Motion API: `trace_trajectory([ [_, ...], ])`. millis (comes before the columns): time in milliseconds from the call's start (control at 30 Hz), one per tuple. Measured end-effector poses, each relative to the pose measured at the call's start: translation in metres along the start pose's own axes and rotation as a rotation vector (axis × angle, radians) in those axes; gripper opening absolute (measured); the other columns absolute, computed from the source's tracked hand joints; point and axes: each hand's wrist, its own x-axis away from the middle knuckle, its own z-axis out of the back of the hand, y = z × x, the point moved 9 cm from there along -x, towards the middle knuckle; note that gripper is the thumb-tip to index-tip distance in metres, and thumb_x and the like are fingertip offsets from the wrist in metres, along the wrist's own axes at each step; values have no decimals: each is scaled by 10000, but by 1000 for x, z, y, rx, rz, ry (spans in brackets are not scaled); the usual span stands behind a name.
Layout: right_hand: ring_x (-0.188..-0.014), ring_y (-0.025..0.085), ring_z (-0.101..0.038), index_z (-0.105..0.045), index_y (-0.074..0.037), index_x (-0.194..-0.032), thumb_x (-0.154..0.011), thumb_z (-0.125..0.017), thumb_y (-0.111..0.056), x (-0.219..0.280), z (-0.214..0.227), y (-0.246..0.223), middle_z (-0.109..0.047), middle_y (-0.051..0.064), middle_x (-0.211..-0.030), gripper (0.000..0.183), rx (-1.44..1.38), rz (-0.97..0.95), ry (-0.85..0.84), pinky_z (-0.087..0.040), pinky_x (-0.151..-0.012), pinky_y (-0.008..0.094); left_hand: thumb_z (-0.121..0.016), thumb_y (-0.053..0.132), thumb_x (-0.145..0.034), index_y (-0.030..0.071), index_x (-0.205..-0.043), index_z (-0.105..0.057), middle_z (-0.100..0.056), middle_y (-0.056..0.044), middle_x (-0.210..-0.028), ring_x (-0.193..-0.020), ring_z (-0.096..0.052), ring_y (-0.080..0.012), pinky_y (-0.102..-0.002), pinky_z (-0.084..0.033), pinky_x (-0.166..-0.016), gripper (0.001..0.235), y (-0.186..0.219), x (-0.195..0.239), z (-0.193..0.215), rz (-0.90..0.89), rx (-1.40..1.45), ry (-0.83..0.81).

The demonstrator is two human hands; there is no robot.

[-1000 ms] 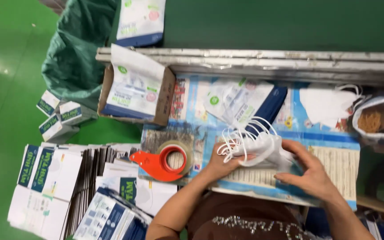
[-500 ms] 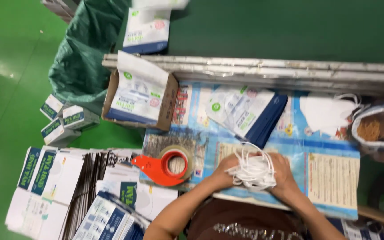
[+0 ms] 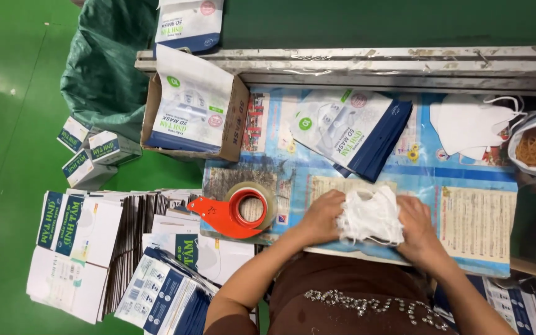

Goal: Manually grouping 3D face masks and inserting them into plastic packaging pouches.

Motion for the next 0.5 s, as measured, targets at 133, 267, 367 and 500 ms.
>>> trace_trajectory([
  [133, -1219, 325, -593, -655, -64, -1276, -749, -822, -303, 15, 6, 2, -674, 155, -1248, 603, -270, -6, 123, -472, -1021, 457, -846, 248, -822, 60, -1212, -690, -673, -133, -1229, -1166, -653, -337, -413, -538, -1029, 460, 26, 3, -1, -109, 51, 215],
  [267, -1160, 342, -611, -613, -60, -1287, -689, -833, -273, 19, 8, 7, -666, 144, -1214, 672, -314, -48, 142, -489, -983, 441, -821, 248, -799, 41, -1206, -651, -674, -139, -1179, -1133, -647, -329, -440, -536, -983, 488, 56, -5, 6, -234, 102, 216],
  [367, -1137, 335, -610, -600, -70, -1311, -673, -817, -226, 22, -3, 12, -675, 138, -1176, 692, -236, 30, 177, -472, -979, 448, -773, 215, -817, 23, -1259, -640, -674, -144, -1197, -1106, -636, -308, -461, -515, -956, 499, 72, -7, 12, -272, -1, 196],
  [500, -1155, 309, -639, -581, -95, -1402, -740, -774, -164, 9, 17, 3, -703, 134, -1197, 694, -295, 88, 211, -496, -1014, 432, -755, 263, -896, 123, -1146, -672, -706, -82, -1144, -1046, -642, -248, -405, -508, -844, 298, 53, -17, -16, -185, -113, -38],
])
